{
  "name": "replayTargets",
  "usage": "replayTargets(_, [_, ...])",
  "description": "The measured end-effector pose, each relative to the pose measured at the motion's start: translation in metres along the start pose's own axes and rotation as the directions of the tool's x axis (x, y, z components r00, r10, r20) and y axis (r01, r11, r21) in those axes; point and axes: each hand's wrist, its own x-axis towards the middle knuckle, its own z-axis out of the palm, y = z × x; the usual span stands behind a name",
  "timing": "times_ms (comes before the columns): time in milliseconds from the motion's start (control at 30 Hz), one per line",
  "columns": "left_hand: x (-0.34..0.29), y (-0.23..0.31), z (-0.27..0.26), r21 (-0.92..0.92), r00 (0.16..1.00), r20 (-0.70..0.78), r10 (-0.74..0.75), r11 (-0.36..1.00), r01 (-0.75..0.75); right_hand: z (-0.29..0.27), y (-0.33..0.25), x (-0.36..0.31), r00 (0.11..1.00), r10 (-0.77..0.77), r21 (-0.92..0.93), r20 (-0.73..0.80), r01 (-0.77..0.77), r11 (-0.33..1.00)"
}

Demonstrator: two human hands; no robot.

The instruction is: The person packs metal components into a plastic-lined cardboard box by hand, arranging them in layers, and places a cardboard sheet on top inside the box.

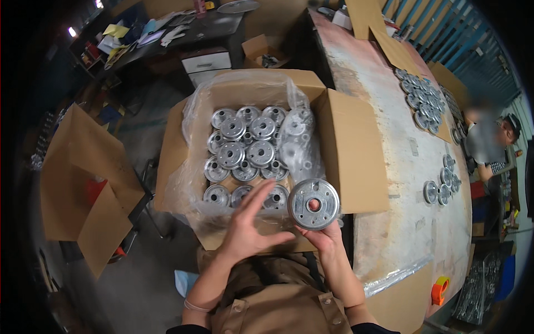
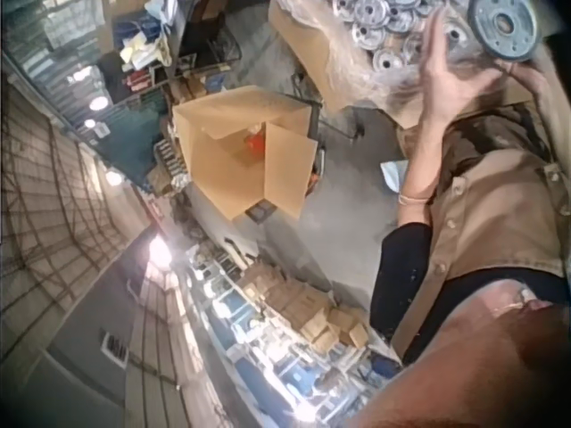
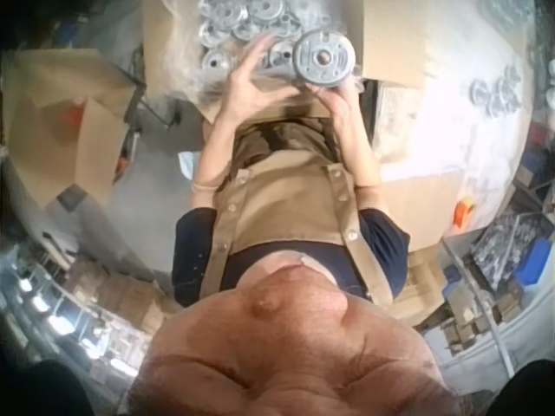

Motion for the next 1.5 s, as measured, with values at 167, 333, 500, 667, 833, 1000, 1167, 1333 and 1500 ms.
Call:
replayTargets(167, [0.015,0.024,0.019,0.142,0.994,0.077,0.082,0.985,-0.093,-0.01,0.013,0.001,0.987,-0.133,-0.216,0.094,0.15,0.965])
replayTargets(333, [0.017,0.02,0.009,0.171,0.999,0.039,0.027,0.985,-0.033,0.001,0.022,0.006,0.946,-0.26,-0.526,0.193,0.323,0.787])
replayTargets(500, [0.037,-0.047,-0.03,0.406,0.965,-0.225,-0.134,0.888,0.218,0.01,0.027,0.024,0.555,-0.439,-0.707,0.707,0.587,-0.395])
replayTargets(667, [0.038,-0.108,-0.038,0.712,0.929,-0.182,-0.322,0.608,0.35,-0.015,0.028,0.042,0.646,-0.22,-0.495,0.731,0.281,-0.822])
replayTargets(833, [0.038,-0.14,-0.031,0.787,0.819,-0.099,-0.565,0.459,0.412,-0.01,0.025,0.038,0.653,-0.206,-0.524,0.729,0.338,-0.781])
replayTargets(1000, [0.042,-0.153,-0.028,0.782,0.769,-0.073,-0.635,0.442,0.439,-0.009,0.024,0.036,0.68,-0.197,-0.533,0.706,0.326,-0.781])
replayTargets(1167, [0.035,-0.161,-0.029,0.747,0.811,-0.111,-0.575,0.49,0.45,-0.003,0.024,0.031,0.754,-0.218,-0.61,0.619,0.288,-0.738])
replayTargets(1333, [0.032,-0.17,-0.027,0.798,0.815,-0.055,-0.577,0.465,0.383,-0.006,0.024,0.032,0.745,-0.212,-0.605,0.633,0.305,-0.736])
replayTargets(1500, [0.031,-0.173,-0.029,0.806,0.77,-0.011,-0.638,0.45,0.384,-0.008,0.025,0.033,0.735,-0.209,-0.593,0.645,0.31,-0.743])
